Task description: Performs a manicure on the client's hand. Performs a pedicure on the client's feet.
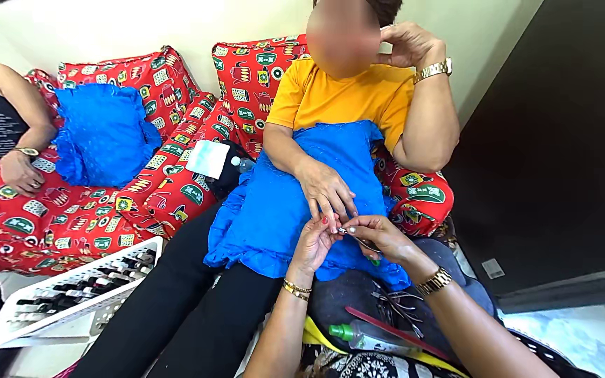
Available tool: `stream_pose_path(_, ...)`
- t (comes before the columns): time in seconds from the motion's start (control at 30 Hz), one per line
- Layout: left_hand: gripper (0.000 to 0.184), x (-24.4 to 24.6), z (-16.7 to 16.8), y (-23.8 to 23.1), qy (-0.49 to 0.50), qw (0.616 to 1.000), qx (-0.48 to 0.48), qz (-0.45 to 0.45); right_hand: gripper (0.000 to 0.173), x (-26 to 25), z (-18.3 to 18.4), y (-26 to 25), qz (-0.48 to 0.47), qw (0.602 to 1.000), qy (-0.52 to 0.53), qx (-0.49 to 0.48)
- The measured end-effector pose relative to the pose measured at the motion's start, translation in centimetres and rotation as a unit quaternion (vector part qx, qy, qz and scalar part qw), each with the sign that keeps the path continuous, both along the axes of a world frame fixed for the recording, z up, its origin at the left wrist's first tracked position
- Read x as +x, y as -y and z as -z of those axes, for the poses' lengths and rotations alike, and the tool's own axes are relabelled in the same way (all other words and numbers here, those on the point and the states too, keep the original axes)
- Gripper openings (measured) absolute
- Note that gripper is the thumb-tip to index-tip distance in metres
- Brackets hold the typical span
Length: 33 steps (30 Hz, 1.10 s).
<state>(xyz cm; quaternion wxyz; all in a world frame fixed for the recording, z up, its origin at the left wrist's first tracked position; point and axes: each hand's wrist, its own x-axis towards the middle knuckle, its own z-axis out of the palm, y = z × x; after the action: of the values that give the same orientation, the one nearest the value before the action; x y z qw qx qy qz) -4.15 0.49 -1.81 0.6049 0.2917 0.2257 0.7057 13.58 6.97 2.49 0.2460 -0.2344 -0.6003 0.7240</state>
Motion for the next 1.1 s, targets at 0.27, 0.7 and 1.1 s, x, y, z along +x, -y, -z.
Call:
stream_pose_path(0.27,0.012,-0.01,0.1,-0.09,-0.004,1.0,0.003,-0.003,0.019,-0.08,-0.75,0.08,0.013,1.0,0.024,-0.008)
stream_pose_path(0.7,0.012,0.01,0.0,0.09,0.018,1.0,0.004,0.004,0.018,-0.18,-0.04,-0.2,-0.015,1.0,-0.006,-0.004)
stream_pose_path(1.1,0.014,0.01,0.02,0.03,-0.004,1.0,0.002,-0.006,0.019,-0.17,-0.77,0.08,0.016,0.999,0.033,0.03)
